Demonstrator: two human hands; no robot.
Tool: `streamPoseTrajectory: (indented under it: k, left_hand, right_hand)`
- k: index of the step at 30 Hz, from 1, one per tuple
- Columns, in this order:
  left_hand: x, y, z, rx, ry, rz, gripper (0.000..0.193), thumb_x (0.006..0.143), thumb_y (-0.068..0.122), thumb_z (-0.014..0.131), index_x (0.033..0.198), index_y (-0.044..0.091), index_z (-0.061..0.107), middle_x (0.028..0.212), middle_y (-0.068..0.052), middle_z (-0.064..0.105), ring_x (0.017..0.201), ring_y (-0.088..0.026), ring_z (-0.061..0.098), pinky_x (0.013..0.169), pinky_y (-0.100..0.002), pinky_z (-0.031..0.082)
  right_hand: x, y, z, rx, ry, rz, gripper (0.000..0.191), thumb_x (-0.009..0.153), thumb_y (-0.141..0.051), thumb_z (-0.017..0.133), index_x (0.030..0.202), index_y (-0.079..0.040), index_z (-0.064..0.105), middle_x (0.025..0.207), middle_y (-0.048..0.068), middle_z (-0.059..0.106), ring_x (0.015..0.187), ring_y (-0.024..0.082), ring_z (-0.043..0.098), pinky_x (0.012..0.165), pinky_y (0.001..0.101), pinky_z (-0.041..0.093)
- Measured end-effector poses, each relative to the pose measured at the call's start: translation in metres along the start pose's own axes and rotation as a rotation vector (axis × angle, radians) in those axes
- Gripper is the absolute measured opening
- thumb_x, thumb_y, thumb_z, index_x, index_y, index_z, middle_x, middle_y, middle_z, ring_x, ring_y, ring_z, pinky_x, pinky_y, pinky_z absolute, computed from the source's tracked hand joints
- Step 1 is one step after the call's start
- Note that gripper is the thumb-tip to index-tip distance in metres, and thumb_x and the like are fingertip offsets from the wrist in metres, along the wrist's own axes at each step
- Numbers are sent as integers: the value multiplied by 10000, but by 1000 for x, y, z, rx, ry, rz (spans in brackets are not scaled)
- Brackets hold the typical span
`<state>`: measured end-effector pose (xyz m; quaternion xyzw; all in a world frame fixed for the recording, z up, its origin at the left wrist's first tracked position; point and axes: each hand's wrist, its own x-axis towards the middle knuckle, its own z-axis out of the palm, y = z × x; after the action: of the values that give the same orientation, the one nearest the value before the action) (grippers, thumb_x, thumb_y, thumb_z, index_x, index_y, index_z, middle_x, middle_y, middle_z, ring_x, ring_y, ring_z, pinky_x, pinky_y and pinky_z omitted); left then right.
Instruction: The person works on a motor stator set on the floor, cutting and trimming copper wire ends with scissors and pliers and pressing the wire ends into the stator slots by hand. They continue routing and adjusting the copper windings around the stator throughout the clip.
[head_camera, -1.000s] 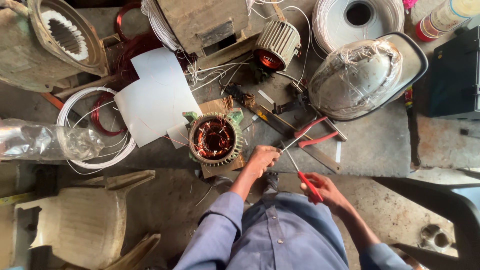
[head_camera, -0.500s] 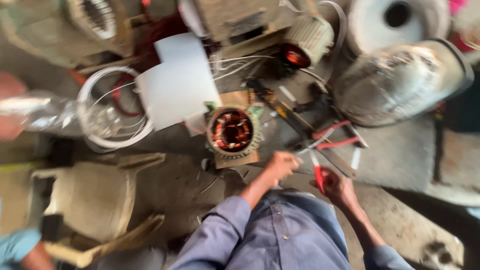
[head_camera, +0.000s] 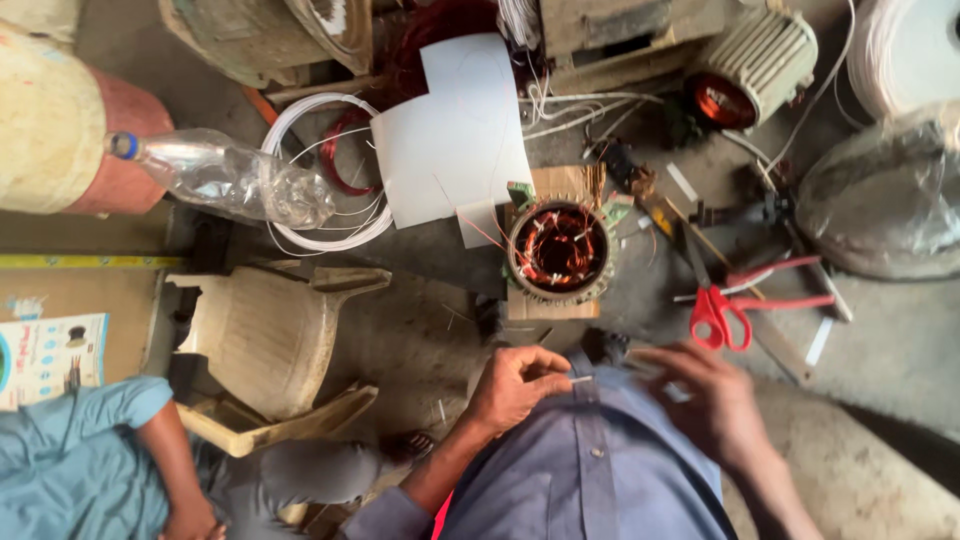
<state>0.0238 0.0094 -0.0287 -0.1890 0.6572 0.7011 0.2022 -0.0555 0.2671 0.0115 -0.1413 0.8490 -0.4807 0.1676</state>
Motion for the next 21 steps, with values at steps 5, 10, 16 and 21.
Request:
streamPoseTrajectory:
  k: [5,10,16,21]
  left_hand:
    - [4,21,-14,-210,-167,49,219,872,58,816,1053,-7,711,929,-28,757,827,-67,702,757,-237,587]
    - [11,34,-37,-159,-249,97,212,891,69,816,1053,-9,703,938,-37,757,846,-71,696,762,-238,578]
    - [20,56,-55,63,-317,118,164,902,105,790,1027,3,762,899,-32,777,818,-58,699,727,-231,581]
    - [24,67,-60,323,-288,182,171,864,145,809,996,37,793,852,-44,791,765,-61,701,695,-250,571]
  right_hand:
    - [12,-46,41,88,-102,-205,249,808,-90,799,1057,-96,784,905,56,745,759,163,727,648,303,584]
    - [11,-51,58,204,-37,-19,203,817,-107,809,1014,-59,804,845,64,763,683,143,719,615,284,564]
    - [2,-48,75,150,177,24,166,830,-100,800,982,-33,810,785,56,749,639,121,644,594,267,509]
    - [-9,-32,84,456,202,230,163,880,-76,763,1023,-1,790,814,37,708,706,84,637,623,236,510]
